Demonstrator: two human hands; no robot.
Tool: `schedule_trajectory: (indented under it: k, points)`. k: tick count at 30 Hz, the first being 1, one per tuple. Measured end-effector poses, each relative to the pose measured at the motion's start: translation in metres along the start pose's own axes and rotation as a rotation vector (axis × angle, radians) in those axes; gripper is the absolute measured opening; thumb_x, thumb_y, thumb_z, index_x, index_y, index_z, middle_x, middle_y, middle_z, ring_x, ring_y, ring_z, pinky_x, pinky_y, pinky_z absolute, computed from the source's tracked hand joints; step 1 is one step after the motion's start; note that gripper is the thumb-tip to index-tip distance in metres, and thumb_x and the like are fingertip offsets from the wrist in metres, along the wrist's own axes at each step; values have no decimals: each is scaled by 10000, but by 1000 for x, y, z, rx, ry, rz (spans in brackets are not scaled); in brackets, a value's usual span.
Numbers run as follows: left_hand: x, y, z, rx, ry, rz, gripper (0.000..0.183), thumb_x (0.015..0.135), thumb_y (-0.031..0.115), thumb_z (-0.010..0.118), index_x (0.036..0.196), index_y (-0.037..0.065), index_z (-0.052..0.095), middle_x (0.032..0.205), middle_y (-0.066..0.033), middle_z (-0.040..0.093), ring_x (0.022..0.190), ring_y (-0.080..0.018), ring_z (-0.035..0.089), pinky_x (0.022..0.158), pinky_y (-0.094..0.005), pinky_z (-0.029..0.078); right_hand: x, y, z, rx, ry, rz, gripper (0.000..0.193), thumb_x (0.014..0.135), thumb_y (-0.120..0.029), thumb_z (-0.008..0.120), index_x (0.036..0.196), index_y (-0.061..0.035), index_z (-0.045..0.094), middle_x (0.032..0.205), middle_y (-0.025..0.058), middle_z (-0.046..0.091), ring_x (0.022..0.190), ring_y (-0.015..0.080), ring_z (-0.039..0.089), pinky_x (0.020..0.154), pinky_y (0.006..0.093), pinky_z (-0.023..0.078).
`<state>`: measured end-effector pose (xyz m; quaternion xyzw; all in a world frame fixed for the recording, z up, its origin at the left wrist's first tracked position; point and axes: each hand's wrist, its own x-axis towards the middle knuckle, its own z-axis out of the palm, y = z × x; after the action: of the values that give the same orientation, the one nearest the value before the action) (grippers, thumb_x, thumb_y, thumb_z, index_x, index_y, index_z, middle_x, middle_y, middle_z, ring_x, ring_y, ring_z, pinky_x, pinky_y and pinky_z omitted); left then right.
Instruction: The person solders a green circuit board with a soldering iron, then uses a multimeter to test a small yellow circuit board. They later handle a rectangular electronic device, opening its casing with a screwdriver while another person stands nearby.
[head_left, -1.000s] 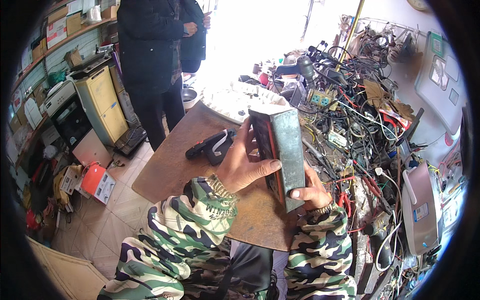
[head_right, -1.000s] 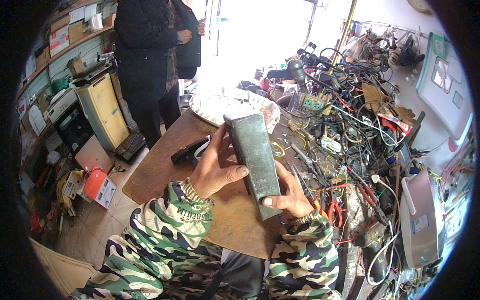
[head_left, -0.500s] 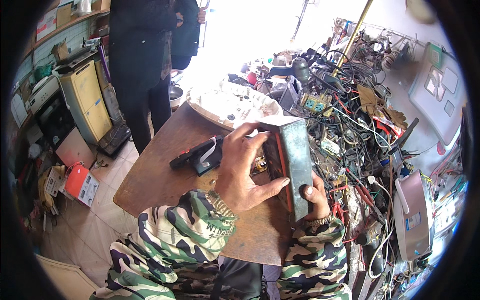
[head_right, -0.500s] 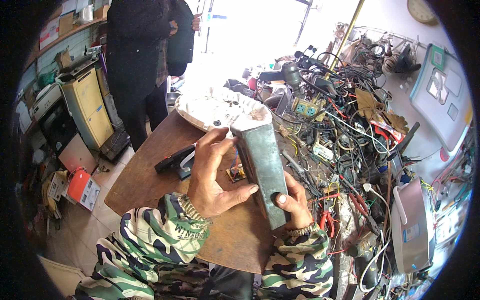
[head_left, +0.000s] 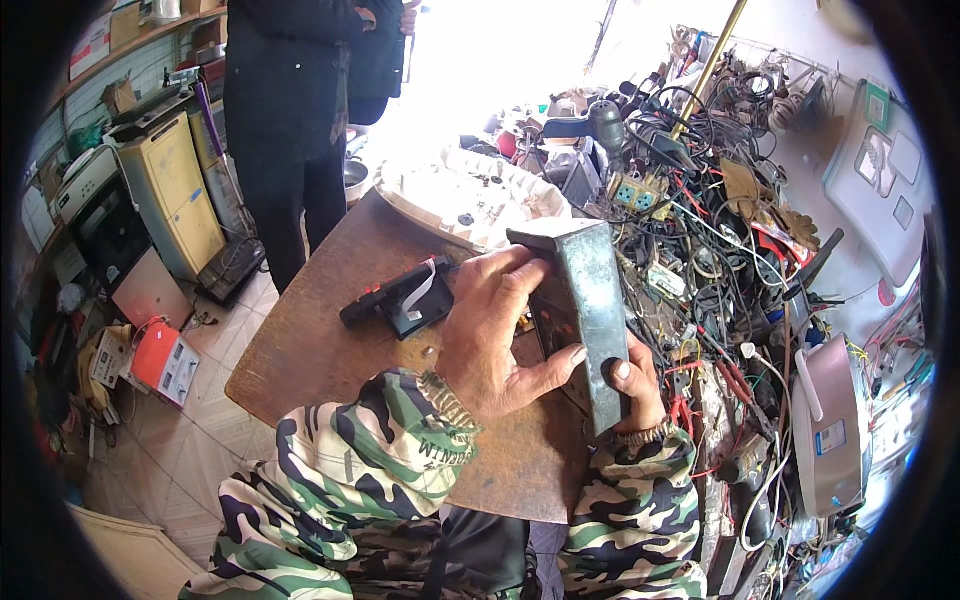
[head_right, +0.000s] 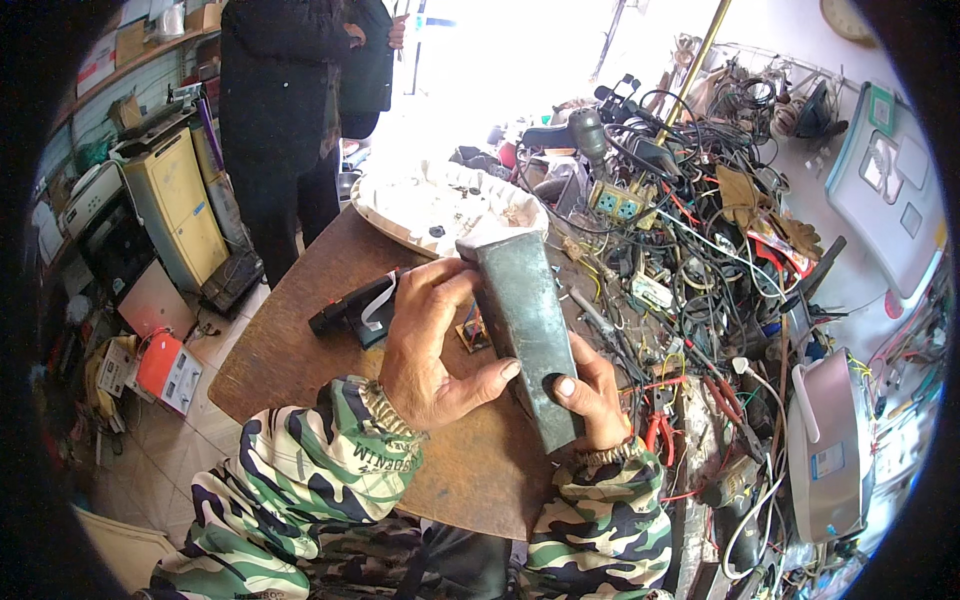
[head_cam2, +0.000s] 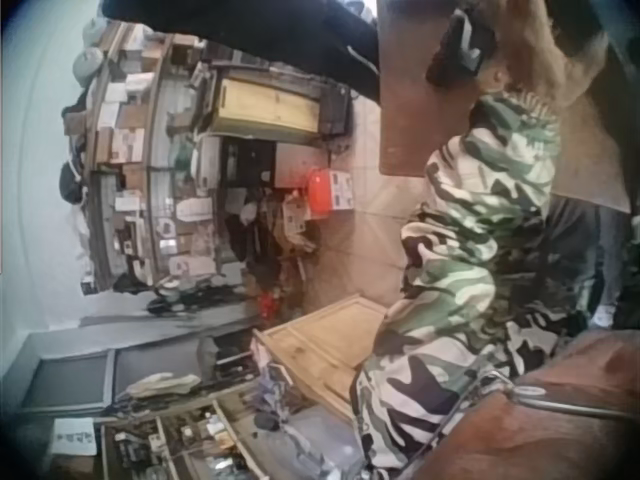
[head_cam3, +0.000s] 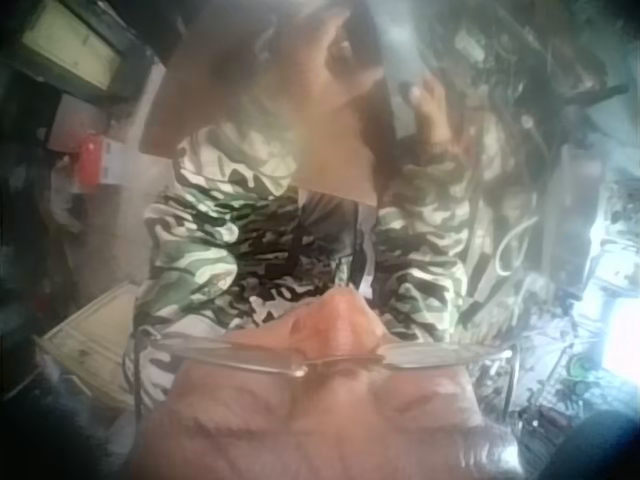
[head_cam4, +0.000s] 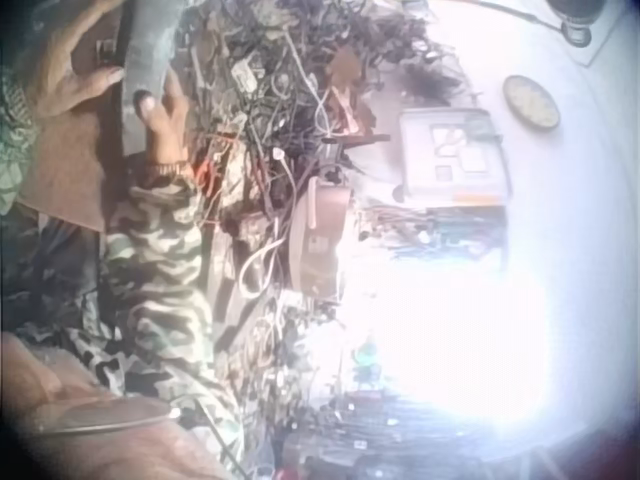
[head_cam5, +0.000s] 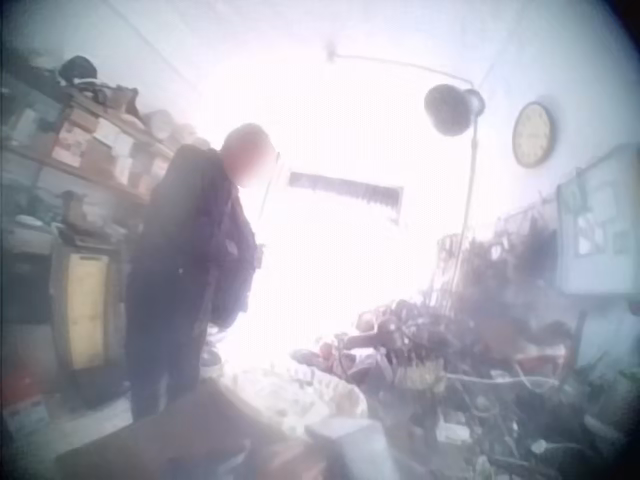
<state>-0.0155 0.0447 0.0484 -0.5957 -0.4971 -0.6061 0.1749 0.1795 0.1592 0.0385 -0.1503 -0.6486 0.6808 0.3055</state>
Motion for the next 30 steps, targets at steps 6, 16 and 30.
schedule_trajectory:
  k: [6, 16, 30]
  points:
    - [-2, -2, 4, 9, -28, 6, 715, 778, 188, 784, 1396, -48, 514, 1397, -254, 534, 1284, -428, 531, 1109, -503, 421, -4, -6, 8, 50, 10, -21, 899, 776, -484, 800, 1425, 75, 529, 1276, 158, 676, 1140, 238, 664, 1030, 356, 492]
    - [-5, -2, 6, -9, -124, 63, 1084, 554, 105, 956, 1476, 70, 387, 1498, -273, 418, 1404, -490, 409, 1159, -519, 387, -4, -9, 9, 128, 19, 17, 945, 762, -482, 795, 1463, 77, 496, 1343, 192, 648, 1203, 270, 650, 1079, 372, 471]
    - [-8, -15, 9, -41, -99, 89, 1196, 509, 219, 1024, 1479, 43, 347, 1518, -294, 426, 1388, -466, 479, 1146, -502, 431, -7, -10, 6, 129, 2, -10, 925, 776, -458, 786, 1458, 91, 485, 1337, 206, 651, 1203, 271, 658, 1077, 369, 481]
